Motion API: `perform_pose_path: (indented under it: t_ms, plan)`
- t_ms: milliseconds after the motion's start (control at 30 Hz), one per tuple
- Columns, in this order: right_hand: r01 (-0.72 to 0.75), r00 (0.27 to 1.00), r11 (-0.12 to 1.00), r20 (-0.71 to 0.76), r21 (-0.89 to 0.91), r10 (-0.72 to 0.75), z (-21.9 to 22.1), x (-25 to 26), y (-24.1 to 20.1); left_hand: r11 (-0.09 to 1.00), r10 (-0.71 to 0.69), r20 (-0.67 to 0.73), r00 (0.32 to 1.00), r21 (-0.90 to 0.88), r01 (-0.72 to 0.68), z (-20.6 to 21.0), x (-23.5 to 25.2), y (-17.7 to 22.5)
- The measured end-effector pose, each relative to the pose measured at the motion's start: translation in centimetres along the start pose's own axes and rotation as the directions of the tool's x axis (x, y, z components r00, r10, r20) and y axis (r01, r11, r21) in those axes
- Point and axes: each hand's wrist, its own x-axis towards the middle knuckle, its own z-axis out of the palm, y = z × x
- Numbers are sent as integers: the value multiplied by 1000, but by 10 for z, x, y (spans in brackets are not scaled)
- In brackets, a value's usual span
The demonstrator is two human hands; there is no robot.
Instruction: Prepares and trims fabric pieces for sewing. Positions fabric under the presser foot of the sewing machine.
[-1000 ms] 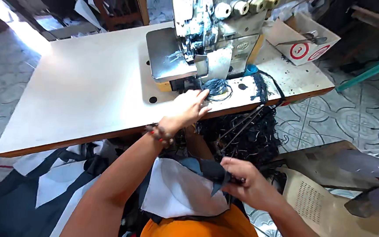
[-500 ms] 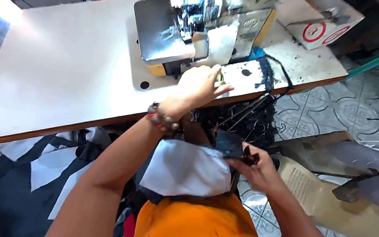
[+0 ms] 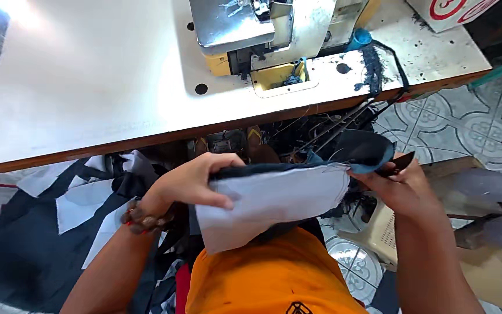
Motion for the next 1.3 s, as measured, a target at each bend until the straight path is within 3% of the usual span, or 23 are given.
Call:
perform_pose_path:
  t_ms: [100, 233, 333, 433, 533, 567, 633, 667, 700, 800, 867, 967, 1033, 1100, 1200, 1300]
  plan:
    - [-62, 998, 994, -5, 86, 63, -5, -6, -4, 991, 34, -16, 999, -126, -36, -5, -24, 31]
    - [-49, 999, 996, 10, 80, 49, -2, 0, -4, 982, 118, -34, 992, 151, -112, -5, -31, 26]
    - [-59, 998, 998, 20, 31, 58, -1, 1, -7, 943, 77, -66, 995, 328, -52, -2, -35, 8]
    - [-69, 997, 998, 22, 11, 69, -1, -1, -8, 920, 55, -112, 992, 392, -6, 9, -34, -5]
    - [-99, 995, 995, -2, 10, 99, -1, -3, -8, 825, 58, -147, 987, 564, 35, 17, -28, -15]
    - [-113, 993, 993, -14, 28, 114, -1, -4, -9, 845, 69, -135, 988, 535, 14, 16, -27, -12]
    - [-136, 990, 986, -33, 101, 140, -2, -6, -11, 967, 82, -32, 996, 245, -72, 7, -28, 11]
    - [-149, 988, 980, -32, 129, 154, -3, -8, -13, 992, 88, 36, 995, 92, -91, 3, -29, 26]
    - [-163, 985, 975, -30, 152, 169, -4, -11, -14, 995, 92, 41, 995, 46, -94, 0, -31, 36]
    - [-214, 974, 962, -42, 172, 224, -2, -11, -8, 953, 74, -301, 951, 301, 21, -15, -42, 32]
    - [-280, 954, 943, -60, 182, 294, 5, -8, 2, 941, 78, -445, 892, 328, 82, -20, -44, 18]
    - [-413, 900, 893, -71, 180, 431, 14, -8, 27, 956, 61, -533, 844, 275, 104, -4, -33, 7]
    - [-449, 888, 893, -128, -26, 442, 15, -11, 47, 953, 79, -533, 843, 288, 93, 13, -18, 7]
    - [-392, 918, 863, -201, -318, 343, 7, -13, 44, 944, 133, -474, 870, 328, 34, 27, 0, 12]
    - [-188, 977, 856, -180, -482, 113, 1, -3, 1, 929, 190, -349, 918, 366, -53, 41, 22, 25]
    - [70, 993, 924, 119, -375, -27, 26, 21, -46, 921, 220, -287, 933, 375, -102, 47, 39, 34]
